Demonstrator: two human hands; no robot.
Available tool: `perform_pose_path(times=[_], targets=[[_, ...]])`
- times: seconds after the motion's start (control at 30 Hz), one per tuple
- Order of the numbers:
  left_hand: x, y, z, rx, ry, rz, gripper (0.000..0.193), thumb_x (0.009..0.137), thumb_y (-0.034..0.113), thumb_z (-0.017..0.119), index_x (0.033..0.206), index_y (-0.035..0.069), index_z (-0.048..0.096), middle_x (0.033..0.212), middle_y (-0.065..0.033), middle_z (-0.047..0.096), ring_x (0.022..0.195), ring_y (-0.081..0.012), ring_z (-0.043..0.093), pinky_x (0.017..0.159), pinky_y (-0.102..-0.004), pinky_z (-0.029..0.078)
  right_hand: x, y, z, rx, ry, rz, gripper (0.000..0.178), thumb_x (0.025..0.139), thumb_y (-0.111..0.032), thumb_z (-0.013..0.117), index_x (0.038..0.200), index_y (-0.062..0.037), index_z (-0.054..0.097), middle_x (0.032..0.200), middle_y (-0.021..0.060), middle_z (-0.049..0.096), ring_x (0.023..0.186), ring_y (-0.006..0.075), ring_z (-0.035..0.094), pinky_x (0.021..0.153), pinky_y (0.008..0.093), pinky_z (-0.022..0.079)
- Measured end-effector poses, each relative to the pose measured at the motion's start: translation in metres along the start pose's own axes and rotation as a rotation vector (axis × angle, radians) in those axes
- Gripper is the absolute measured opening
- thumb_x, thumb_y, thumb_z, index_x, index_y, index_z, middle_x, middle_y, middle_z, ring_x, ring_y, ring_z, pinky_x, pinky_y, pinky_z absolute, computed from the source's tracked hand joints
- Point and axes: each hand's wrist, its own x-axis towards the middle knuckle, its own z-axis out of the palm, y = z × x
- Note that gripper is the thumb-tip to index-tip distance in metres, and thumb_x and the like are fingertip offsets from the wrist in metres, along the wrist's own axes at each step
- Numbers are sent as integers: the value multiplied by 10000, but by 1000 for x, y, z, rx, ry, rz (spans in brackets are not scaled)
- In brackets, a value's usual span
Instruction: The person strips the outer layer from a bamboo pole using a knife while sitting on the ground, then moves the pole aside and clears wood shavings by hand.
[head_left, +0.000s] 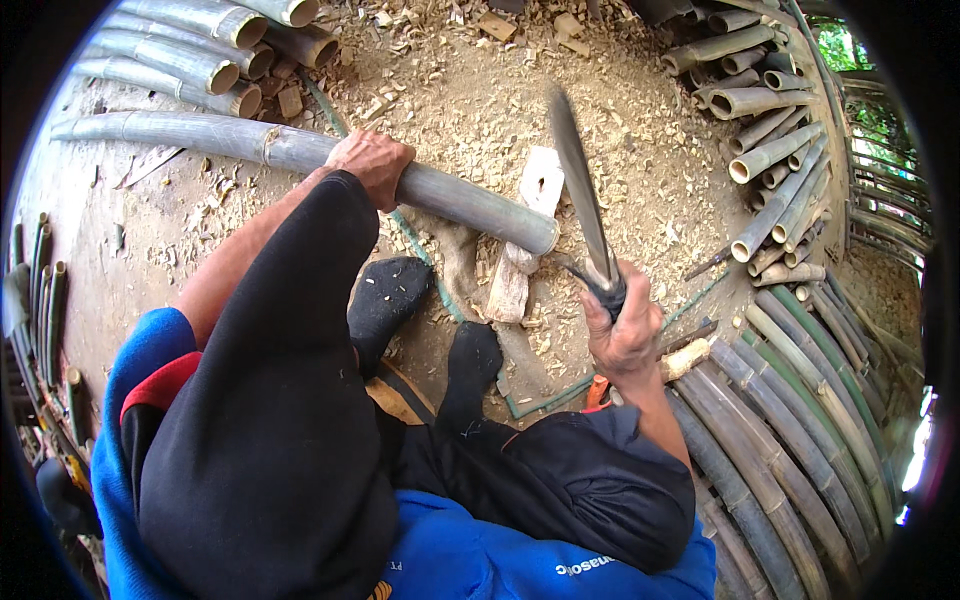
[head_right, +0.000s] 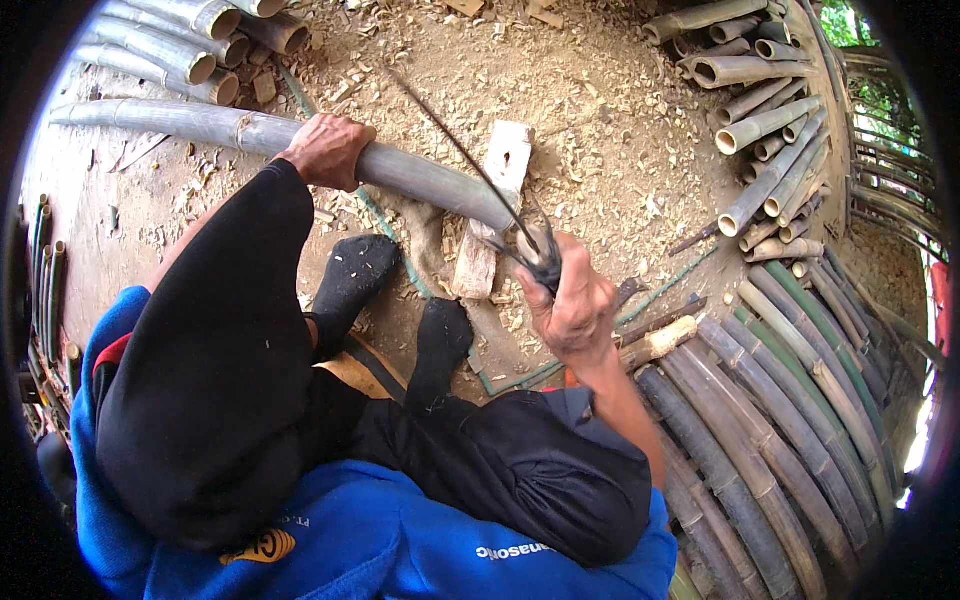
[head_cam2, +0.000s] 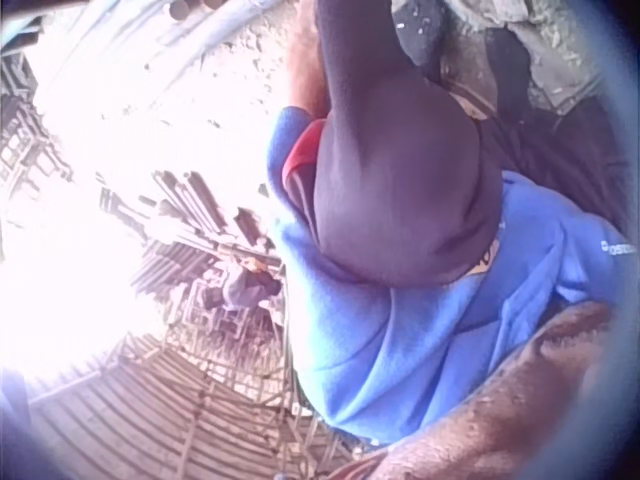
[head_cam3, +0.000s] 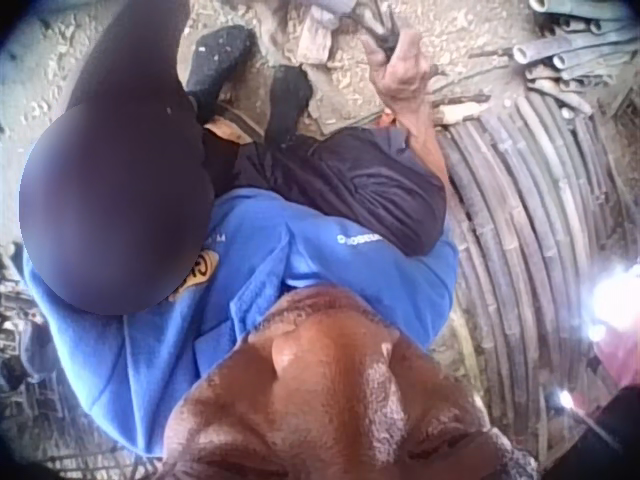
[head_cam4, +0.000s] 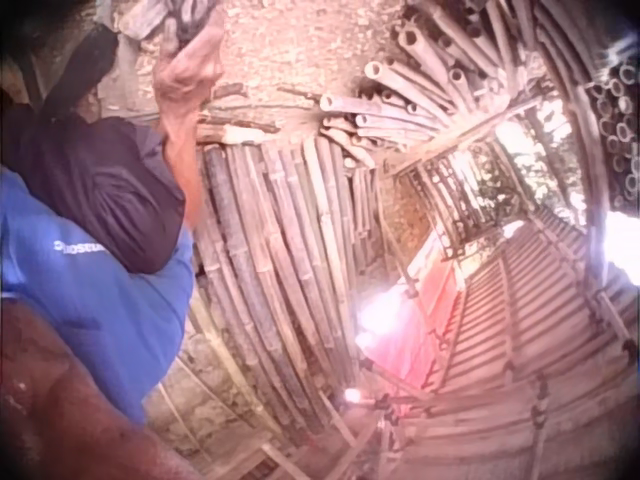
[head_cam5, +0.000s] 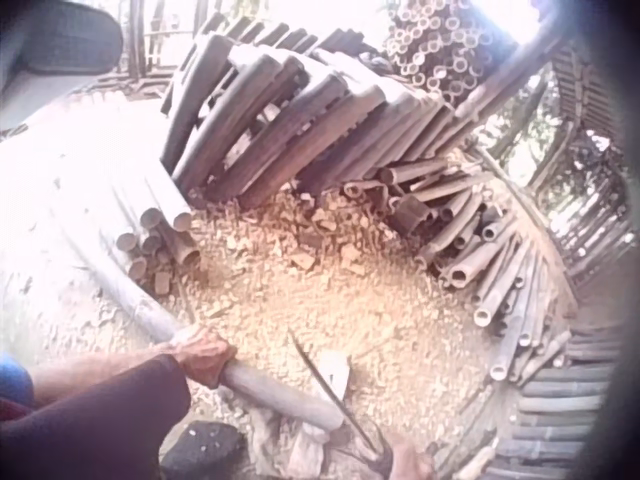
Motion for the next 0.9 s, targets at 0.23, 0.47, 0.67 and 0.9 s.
perform_pose_path(times=[0.23,0.47,0.67,0.9], targets=[[-27,1,3,-4,-41,-21,347,598,240,805,888,77,706,787,-147,719,775,-331,733,713,-455,583,-8,19,12,-254,-534,275,346,1016,-290,631,1123,13,503,792,215,668,631,398,686,550,457,543],[-24,-5,-8,0,-2,-25,358,579,224,811,882,60,712,789,-166,719,789,-347,733,720,-462,582,-25,-4,11,-41,-202,260,286,997,-210,666,1125,3,524,794,200,677,624,346,710,562,452,555],[-34,-14,-11,36,-14,-29,348,582,215,806,879,66,703,796,-172,721,802,-358,730,725,-463,577,1,-12,-6,-261,-523,363,284,1021,-268,630,1151,-31,544,818,223,690,693,393,712,582,471,540],[-45,-2,-13,37,182,21,308,633,187,768,881,51,648,820,-175,699,867,-354,716,781,-466,563,-46,-11,1,-122,-247,329,307,1037,-274,606,1164,-4,534,842,188,720,690,334,739,608,412,600]])
